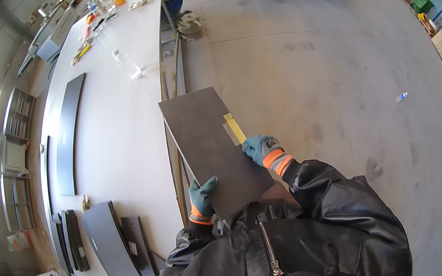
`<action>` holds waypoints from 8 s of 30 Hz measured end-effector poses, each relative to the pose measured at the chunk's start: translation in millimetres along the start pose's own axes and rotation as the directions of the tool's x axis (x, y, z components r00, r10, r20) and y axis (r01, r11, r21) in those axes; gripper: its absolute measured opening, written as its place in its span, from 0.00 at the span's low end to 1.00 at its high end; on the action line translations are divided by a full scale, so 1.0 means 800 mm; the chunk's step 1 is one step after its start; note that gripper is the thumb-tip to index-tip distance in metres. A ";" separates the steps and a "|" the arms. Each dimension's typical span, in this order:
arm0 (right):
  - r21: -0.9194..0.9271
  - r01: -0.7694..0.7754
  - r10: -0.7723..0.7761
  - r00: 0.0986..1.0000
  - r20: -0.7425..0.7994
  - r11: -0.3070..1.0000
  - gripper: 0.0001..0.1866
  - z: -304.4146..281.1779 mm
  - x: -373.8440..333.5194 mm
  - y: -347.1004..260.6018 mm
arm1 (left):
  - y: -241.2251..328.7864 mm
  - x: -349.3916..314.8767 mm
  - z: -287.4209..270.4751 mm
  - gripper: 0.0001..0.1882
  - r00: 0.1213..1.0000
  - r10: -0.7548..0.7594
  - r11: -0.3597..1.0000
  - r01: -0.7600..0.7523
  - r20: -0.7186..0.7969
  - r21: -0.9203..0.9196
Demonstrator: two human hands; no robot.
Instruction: The person handles dark rectangular panels on a white workbench, applies yellow tape to one panel, uses a utility knife to cut a rectangular section, and wipes the panel with a cloth. The person also pours liquid from a bottle onto the cloth and continues wiping.
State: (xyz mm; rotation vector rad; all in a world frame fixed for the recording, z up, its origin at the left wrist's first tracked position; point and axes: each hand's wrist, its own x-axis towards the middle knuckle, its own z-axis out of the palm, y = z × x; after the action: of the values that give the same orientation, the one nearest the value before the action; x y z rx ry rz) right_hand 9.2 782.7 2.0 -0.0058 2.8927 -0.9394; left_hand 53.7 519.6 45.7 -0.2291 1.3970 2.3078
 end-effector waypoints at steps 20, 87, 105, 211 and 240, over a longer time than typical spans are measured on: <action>-0.001 0.068 -0.067 0.994 0.083 0.998 0.10 -0.163 0.516 0.114 | 0.143 0.483 0.103 0.16 0.997 0.048 0.999 -0.047 -0.068 0.025; 0.159 -0.093 0.132 0.958 -0.254 0.983 0.31 -0.203 1.742 -0.003 | 0.422 1.133 -0.358 0.24 0.746 -0.058 0.979 0.172 -0.663 0.108; 0.386 0.167 -0.244 0.957 0.158 0.907 0.13 -0.030 1.583 0.083 | 0.417 1.172 -0.294 0.21 0.312 0.165 0.886 0.370 -0.936 0.280; -0.215 0.462 -0.255 0.755 0.604 0.860 0.08 0.059 1.386 -0.083 | 0.404 1.247 -0.187 0.31 0.593 0.686 0.033 0.552 -0.420 0.833; -0.418 0.909 -0.618 0.331 0.714 0.004 0.09 0.103 1.391 -0.036 | 0.400 1.246 -0.198 0.31 0.553 0.728 0.032 0.561 -0.404 0.827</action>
State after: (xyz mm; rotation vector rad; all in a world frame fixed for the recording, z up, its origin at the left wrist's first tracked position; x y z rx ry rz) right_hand -1090.7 672.3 -152.0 -1.8630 2.4173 0.5440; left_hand -990.8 527.5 -126.7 -0.8401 3.2712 0.2883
